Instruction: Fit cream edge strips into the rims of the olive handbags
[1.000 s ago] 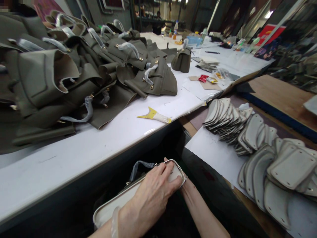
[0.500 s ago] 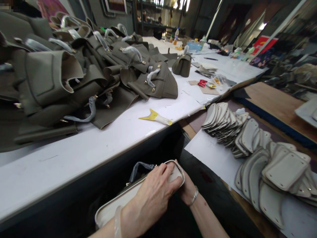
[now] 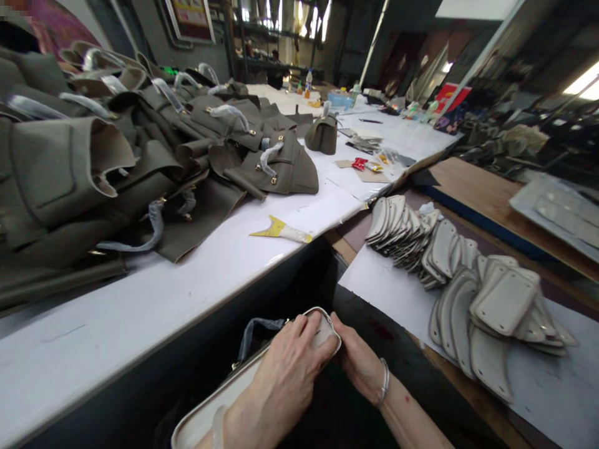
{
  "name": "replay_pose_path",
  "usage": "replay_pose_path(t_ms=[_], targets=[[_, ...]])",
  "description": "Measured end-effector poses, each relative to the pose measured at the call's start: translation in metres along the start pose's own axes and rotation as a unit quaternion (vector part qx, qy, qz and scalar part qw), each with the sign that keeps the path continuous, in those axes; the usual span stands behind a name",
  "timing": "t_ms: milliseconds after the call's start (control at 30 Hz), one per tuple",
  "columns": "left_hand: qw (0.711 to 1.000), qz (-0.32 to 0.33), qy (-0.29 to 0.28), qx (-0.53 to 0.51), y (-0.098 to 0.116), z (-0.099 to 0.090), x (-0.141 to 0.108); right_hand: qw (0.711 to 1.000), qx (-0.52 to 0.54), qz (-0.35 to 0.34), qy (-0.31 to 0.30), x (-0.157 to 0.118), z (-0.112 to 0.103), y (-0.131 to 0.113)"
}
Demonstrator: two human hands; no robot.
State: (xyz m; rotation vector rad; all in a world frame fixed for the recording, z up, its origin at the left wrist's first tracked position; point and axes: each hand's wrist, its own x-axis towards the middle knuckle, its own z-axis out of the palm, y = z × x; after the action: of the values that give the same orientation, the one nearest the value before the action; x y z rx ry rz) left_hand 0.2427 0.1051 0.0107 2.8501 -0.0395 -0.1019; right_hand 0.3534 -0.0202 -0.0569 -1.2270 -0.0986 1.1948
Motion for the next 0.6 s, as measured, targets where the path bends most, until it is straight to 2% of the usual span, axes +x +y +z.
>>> replay_pose_path(t_ms=[267,600], targets=[[1.000,-0.005,-0.021,-0.013,-0.006,0.010,0.003,0.995,-0.087,0.011,-0.038,0.001,-0.004,-0.019],[0.999,0.007,0.040,-0.035,-0.010,0.023,-0.006,0.969,-0.234,0.034,-0.068,0.004,0.000,-0.040]])
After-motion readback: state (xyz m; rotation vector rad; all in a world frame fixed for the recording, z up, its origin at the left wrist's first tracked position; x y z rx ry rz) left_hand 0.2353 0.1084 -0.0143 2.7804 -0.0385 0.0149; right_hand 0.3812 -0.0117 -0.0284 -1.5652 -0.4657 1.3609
